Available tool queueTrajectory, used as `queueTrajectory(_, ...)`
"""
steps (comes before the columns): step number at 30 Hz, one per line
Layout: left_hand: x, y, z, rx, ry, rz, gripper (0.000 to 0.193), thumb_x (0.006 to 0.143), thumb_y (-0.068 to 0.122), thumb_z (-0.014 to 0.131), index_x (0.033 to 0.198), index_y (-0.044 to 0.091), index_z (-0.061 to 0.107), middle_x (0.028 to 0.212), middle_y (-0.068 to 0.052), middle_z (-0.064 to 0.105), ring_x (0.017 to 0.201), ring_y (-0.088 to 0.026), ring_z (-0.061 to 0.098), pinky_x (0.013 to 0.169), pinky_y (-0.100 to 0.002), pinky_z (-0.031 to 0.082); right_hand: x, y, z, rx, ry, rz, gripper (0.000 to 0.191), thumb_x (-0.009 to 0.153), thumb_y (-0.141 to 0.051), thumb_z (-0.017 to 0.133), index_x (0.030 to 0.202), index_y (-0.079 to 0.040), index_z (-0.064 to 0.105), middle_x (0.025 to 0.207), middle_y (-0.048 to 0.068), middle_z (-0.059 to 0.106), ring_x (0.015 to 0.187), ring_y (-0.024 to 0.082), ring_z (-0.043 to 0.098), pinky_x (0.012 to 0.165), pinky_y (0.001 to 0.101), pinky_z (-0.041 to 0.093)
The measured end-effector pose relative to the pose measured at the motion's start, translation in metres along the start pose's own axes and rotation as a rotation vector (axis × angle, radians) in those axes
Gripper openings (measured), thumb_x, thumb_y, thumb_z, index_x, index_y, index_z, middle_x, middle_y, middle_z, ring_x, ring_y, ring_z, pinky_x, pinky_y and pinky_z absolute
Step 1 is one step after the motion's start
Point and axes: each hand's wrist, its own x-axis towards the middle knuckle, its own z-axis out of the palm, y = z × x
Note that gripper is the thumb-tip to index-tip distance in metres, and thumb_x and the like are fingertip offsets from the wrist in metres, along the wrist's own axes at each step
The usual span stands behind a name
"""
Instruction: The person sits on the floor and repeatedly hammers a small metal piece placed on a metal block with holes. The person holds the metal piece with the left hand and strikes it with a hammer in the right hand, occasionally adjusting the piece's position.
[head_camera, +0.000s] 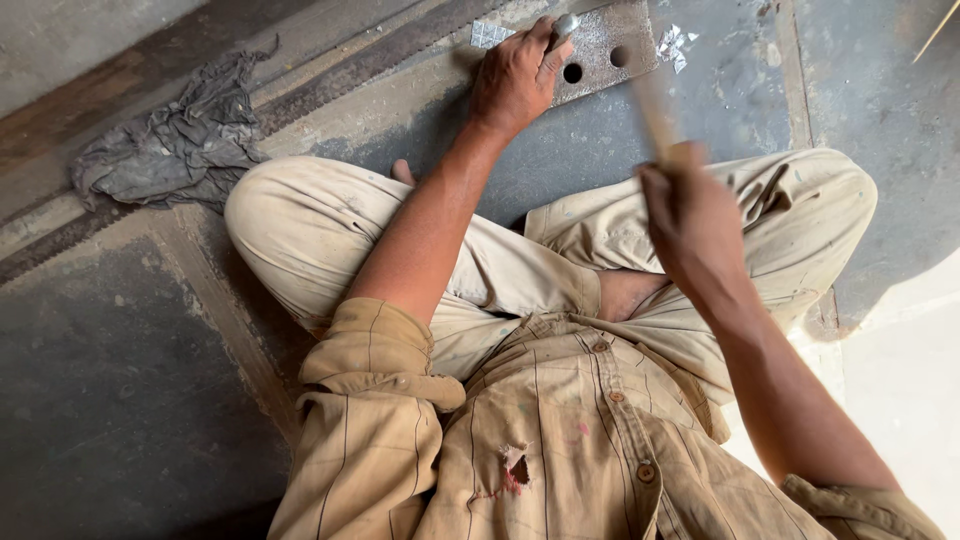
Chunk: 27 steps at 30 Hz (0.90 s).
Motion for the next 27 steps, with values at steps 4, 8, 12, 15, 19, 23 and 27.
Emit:
queueTrajectory(4,0.005,-0.003,-0.005,-0.133,0.098,-0.024,0.034,0.106,0.043,0.057,0.111,0.01,0.068,0.086,-0.012,0.077,0.08,-0.032,0.076,0.069,-0.043,0.059,0.004,-0.006,-0.003,0.217,-0.047,0.297,0.031,0.109,-0.031,0.062,0.094,-0.005,0.056,0.066,0.001,0.055,0.058,0.013,0.051,0.052,0.0341,0.042)
queueTrajectory(8,0.008,-0.004,-0.004,-0.303,0.159,-0.077,0.038,0.103,0.049,0.063,0.106,0.012,0.07,0.083,-0.006,0.078,0.076,-0.023,0.078,0.068,-0.038,0.06,-0.013,0.004,-0.013,0.48,-0.045,0.406,0.038,0.108,-0.038,0.061,0.09,-0.006,0.051,0.066,-0.003,0.049,0.054,0.006,0.046,0.046,0.0264,0.038)
queueTrajectory(12,0.008,-0.002,-0.002,-0.246,0.14,-0.049,0.038,0.103,0.051,0.061,0.104,0.013,0.07,0.08,-0.003,0.076,0.07,-0.019,0.075,0.064,-0.036,0.058,-0.034,0.022,-0.011,0.593,-0.038,0.449,0.039,0.105,-0.042,0.061,0.089,-0.009,0.051,0.064,-0.005,0.046,0.049,0.004,0.042,0.042,0.0238,0.035)
queueTrajectory(15,0.007,0.0,-0.004,-0.203,0.1,-0.059,0.039,0.103,0.051,0.059,0.103,0.013,0.069,0.076,-0.003,0.075,0.065,-0.018,0.073,0.061,-0.037,0.056,-0.045,0.035,-0.005,0.625,-0.027,0.463,0.038,0.106,-0.041,0.061,0.09,-0.009,0.051,0.064,-0.004,0.046,0.049,0.004,0.041,0.041,0.0239,0.033)
queueTrajectory(19,0.008,0.004,-0.006,-0.177,0.068,-0.051,0.038,0.103,0.05,0.059,0.102,0.014,0.069,0.071,-0.003,0.072,0.061,-0.018,0.07,0.059,-0.037,0.054,-0.046,0.043,-0.006,0.572,0.0,0.376,0.03,0.106,-0.033,0.06,0.092,-0.007,0.055,0.061,-0.002,0.051,0.045,0.007,0.046,0.037,0.0251,0.04)
queueTrajectory(23,0.009,0.008,-0.004,-0.122,0.048,-0.04,0.034,0.104,0.047,0.058,0.105,0.014,0.066,0.073,-0.004,0.072,0.064,-0.019,0.074,0.059,-0.038,0.058,-0.043,0.035,-0.023,0.657,0.101,0.123,0.029,0.113,-0.028,0.059,0.096,-0.006,0.055,0.068,0.001,0.051,0.049,0.008,0.047,0.04,0.024,0.041)
queueTrajectory(27,0.009,0.005,0.002,0.004,0.006,-0.03,0.032,0.104,0.045,0.058,0.106,0.012,0.06,0.076,-0.007,0.072,0.072,-0.025,0.076,0.061,-0.042,0.058,-0.047,0.022,-0.038,0.711,0.365,-0.261,0.031,0.12,-0.028,0.053,0.101,-0.004,0.055,0.075,0.004,0.05,0.052,0.01,0.048,0.046,0.0254,0.043)
